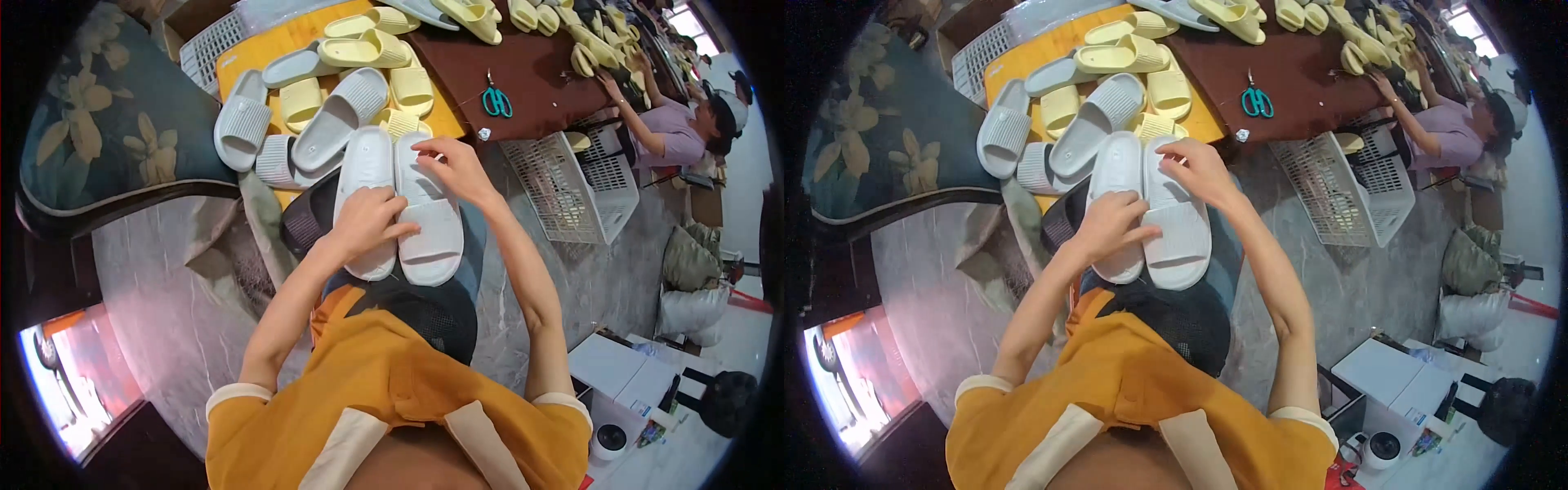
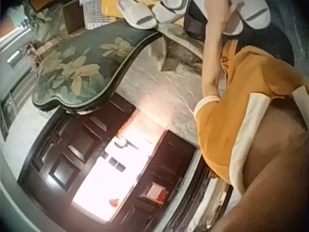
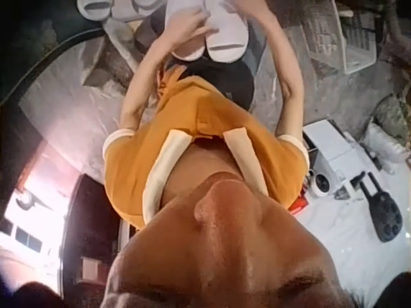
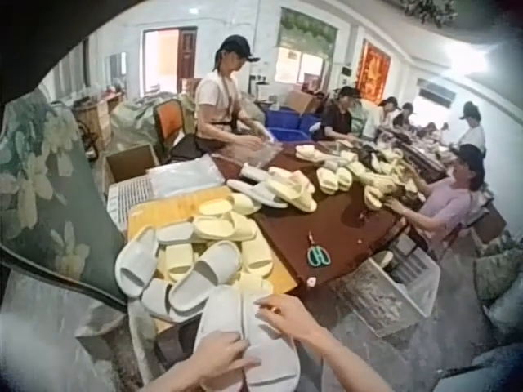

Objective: Inspecting and trimming manufactured slippers for quality control.

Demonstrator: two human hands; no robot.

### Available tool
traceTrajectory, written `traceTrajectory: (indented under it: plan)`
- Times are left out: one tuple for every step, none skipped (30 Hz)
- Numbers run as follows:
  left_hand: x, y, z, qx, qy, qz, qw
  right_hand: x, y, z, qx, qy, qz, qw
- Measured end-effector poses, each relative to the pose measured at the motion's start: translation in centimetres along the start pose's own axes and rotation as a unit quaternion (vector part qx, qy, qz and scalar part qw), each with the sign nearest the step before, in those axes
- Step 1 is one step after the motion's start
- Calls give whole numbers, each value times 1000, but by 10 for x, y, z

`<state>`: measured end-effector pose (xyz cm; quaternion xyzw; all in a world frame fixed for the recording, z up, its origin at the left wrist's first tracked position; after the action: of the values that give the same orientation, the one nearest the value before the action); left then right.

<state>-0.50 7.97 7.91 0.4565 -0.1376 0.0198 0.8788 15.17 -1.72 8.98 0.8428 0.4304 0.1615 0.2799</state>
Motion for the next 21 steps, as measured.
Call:
traceTrajectory:
  plan:
    - [-3,-9,-8,-9,7,6,1000,5,-10,6,-4,-1,-28,1000]
    - [-6,-13,-14,-18,12,13,1000,9,-19,8,-10,-1,-56,998]
    - [-10,-16,-18,-22,10,23,999,12,-29,8,-19,15,-63,998]
    - [-12,-15,-17,-24,7,33,999,14,-36,5,-44,51,-58,996]
    - [-13,-14,-16,-25,4,43,999,15,-42,1,-69,87,-54,992]
    - [-13,-16,-18,-25,10,26,999,23,-49,0,-103,96,-45,989]
    - [-12,-20,-21,-24,14,20,999,30,-56,4,-117,93,-36,988]
    - [-10,-21,-20,-22,15,13,1000,38,-62,11,-132,89,-25,987]
    - [-8,-22,-19,-19,6,20,1000,46,-69,15,-155,107,-11,982]
    - [-8,-24,-20,-18,8,16,1000,56,-78,16,-178,106,-26,978]
    - [-8,-26,-22,-18,9,12,1000,63,-87,17,-201,105,-40,973]
    - [-9,-26,-22,-22,1,33,999,67,-94,19,-243,107,-49,963]
    - [-9,-27,-21,-21,2,34,999,71,-99,20,-243,109,-50,963]
    - [-9,-28,-22,-20,8,28,999,75,-105,22,-273,126,-65,952]
    - [-9,-29,-22,-18,13,22,1000,78,-111,23,-303,143,-81,939]
    - [-9,-28,-22,-22,7,34,999,79,-113,20,-301,168,-65,936]
    - [-10,-29,-23,-23,10,37,999,80,-116,20,-302,175,-69,935]
    - [-11,-29,-24,-25,13,40,999,81,-118,21,-302,181,-73,933]
    - [-12,-29,-25,-33,12,47,998,81,-118,21,-298,187,-78,933]
    - [-12,-31,-26,-31,9,52,998,81,-121,20,-319,206,-76,922]
    - [-12,-32,-27,-30,5,58,998,81,-124,20,-341,224,-74,910]
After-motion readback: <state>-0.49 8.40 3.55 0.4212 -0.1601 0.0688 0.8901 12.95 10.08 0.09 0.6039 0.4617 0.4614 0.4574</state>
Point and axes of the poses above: each hand's wrist, its own x-axis towards the middle knuckle, its own y-axis out of the back of the hand, z = x × y, the point moved 5 cm from there along x, towards the middle knuckle, and after that the axes turned 3 degrees about -y, right-handed, at the moved point
